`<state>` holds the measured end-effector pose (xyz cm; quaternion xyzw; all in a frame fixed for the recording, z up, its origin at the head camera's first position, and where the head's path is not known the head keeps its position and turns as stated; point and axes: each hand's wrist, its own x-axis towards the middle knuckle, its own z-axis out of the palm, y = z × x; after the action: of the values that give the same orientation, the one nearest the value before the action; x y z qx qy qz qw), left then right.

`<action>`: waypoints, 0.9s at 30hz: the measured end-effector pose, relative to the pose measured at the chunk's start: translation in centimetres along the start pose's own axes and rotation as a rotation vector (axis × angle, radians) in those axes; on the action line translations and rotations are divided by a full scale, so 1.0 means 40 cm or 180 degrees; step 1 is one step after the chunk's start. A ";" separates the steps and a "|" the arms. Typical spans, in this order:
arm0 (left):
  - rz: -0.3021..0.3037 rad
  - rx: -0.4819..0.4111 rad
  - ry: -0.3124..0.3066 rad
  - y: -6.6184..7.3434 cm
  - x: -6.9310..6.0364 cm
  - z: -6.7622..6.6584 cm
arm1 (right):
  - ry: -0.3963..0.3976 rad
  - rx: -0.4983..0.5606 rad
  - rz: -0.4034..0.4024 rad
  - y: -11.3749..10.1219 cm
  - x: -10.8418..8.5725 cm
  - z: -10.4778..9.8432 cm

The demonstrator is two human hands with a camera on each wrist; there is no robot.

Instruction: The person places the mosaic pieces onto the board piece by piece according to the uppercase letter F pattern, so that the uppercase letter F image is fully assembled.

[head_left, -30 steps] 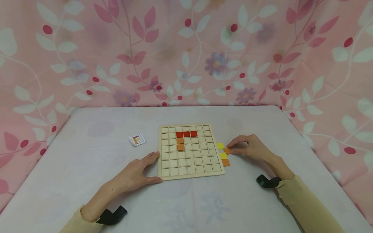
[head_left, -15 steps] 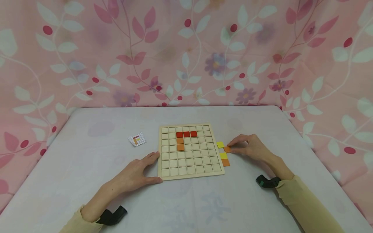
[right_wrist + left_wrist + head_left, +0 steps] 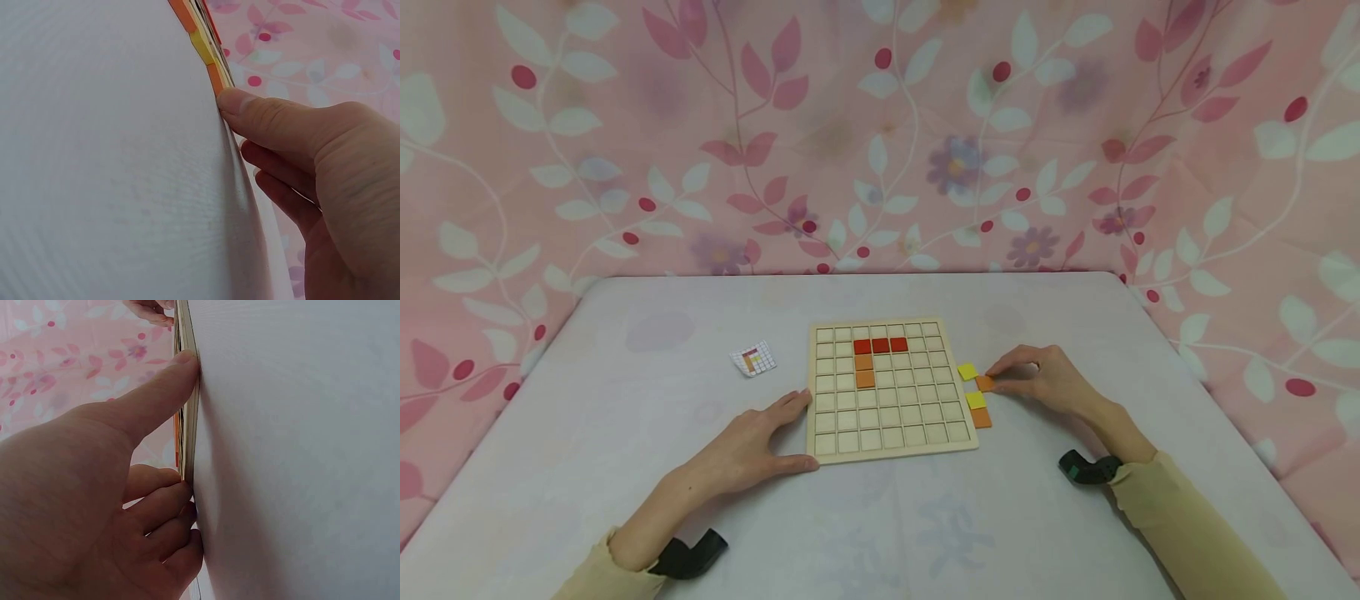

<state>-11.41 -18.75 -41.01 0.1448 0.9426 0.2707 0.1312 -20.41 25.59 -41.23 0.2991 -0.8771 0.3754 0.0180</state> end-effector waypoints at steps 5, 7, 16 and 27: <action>0.0007 0.0002 0.0004 0.000 -0.001 0.000 | 0.0024 0.0070 -0.0046 -0.029 0.000 -0.006; 0.0007 0.0005 0.0008 -0.001 -0.001 0.000 | 0.0036 0.0078 -0.0072 -0.030 0.000 -0.006; -0.0015 0.0001 -0.0002 -0.001 0.001 0.000 | 0.0044 0.0099 -0.0038 -0.024 -0.001 -0.004; -0.0005 -0.0028 0.0000 -0.001 0.001 0.000 | 0.0132 -0.0025 -0.0136 0.053 -0.001 0.013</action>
<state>-11.46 -18.76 -41.03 0.1435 0.9416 0.2747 0.1320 -21.42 26.39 -43.00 0.3099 -0.8714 0.3776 0.0453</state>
